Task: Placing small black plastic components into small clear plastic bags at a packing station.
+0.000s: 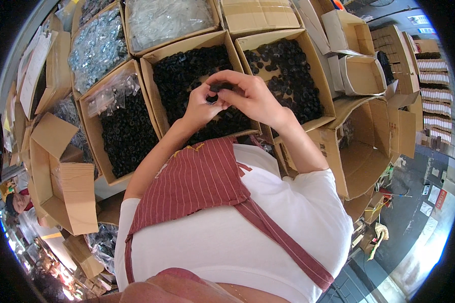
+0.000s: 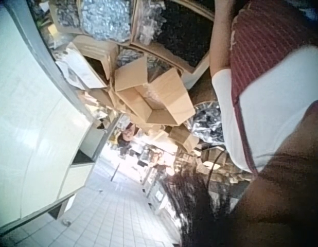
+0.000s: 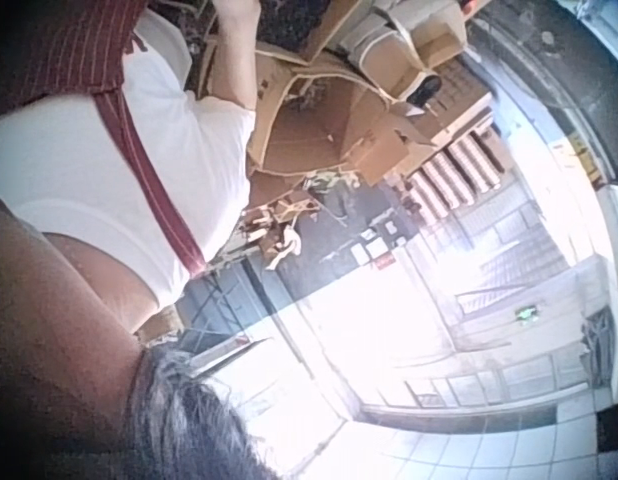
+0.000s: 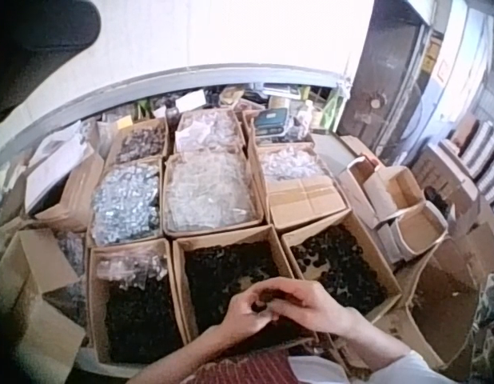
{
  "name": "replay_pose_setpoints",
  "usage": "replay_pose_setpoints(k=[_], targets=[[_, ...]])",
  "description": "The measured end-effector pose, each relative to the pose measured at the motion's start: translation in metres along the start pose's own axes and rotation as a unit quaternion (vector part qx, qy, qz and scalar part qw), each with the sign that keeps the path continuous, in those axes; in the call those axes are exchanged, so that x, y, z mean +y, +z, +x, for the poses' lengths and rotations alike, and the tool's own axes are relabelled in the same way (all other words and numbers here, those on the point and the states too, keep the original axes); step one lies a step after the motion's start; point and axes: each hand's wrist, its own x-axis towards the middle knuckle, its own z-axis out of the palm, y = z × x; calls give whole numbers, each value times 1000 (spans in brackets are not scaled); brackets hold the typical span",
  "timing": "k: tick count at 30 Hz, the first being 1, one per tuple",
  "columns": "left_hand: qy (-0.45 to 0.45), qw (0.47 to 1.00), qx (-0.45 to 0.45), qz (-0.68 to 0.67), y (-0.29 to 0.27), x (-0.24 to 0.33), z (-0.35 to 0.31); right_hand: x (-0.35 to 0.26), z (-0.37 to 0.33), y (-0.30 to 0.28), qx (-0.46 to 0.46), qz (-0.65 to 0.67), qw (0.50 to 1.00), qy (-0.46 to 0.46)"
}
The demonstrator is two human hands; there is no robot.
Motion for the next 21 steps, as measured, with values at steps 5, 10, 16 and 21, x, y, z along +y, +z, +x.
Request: replay_pose_setpoints(k=[5,10,16,21], targets=[[76,997,5,5,0,-4,2,3,-1,-2,0,-10,1000,-8],[77,996,19,48,0,-2,2,4,-1,-1,34,-31,999,-7],[99,994,32,17,1,-2,2,5,-1,1,56,-116,990,-61],[37,999,-8,31,-4,-11,3,4,-2,3,38,-156,980,-119]])
